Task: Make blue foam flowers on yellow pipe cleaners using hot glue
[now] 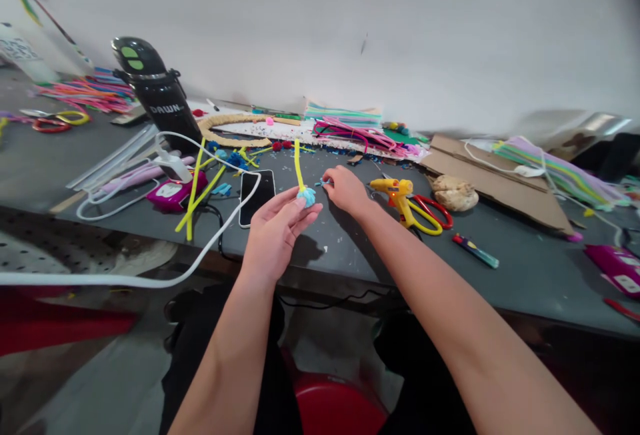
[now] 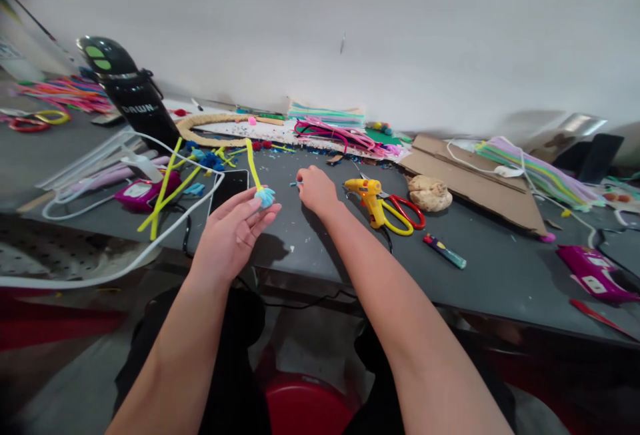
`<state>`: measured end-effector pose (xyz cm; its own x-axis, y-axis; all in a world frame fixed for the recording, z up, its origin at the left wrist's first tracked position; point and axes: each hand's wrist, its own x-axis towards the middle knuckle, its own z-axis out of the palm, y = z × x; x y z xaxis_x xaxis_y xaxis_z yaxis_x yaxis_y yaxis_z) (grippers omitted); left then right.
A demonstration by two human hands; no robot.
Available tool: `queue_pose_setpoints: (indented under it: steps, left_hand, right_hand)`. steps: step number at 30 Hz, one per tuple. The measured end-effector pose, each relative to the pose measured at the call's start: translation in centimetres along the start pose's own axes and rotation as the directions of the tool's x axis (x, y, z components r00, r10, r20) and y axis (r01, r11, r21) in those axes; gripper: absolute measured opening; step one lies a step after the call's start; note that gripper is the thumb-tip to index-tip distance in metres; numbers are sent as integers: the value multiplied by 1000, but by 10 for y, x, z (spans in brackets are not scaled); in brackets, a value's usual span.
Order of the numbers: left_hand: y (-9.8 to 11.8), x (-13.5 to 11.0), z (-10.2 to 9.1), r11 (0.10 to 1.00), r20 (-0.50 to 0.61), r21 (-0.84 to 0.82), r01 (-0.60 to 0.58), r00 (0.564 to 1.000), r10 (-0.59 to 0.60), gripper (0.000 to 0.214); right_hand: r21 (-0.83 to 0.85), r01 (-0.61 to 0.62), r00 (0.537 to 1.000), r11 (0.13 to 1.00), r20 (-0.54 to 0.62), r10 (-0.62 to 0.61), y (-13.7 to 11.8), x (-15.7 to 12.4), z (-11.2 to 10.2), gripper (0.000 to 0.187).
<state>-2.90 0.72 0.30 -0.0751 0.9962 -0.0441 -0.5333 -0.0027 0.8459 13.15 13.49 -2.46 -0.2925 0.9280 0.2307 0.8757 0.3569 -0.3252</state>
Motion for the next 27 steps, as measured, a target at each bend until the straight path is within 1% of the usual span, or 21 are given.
queue_pose_setpoints:
  steps: [4, 11, 17, 21, 24, 27]
  left_hand:
    - [1, 0, -2, 1000, -2, 7, 12, 1000, -11, 31]
    - [-1, -1, 0, 999, 19, -8, 50, 999, -50, 32]
    - [-5, -3, 3, 999, 97, 14, 46, 994, -47, 31]
    - [-7, -5, 7, 998, 122, 30, 52, 991, -55, 31]
    - [-9, -6, 9, 998, 126, 21, 60, 990, -62, 29]
    - [-8, -9, 11, 996, 159, 19, 91, 983, -92, 28]
  right_hand:
    - [-2, -10, 1000, 1000, -14, 10, 2, 4, 6, 10]
    - [44, 46, 996, 998, -81, -42, 8, -3, 2, 16]
    - [93, 49, 994, 994, -99, -40, 14, -21, -5, 19]
    - [139, 95, 993, 986, -80, -85, 17, -33, -12, 21]
    - [172, 135, 990, 976, -61, -126, 18, -48, -21, 21]
    - [212, 137, 991, 968, -34, -133, 15, -69, -35, 20]
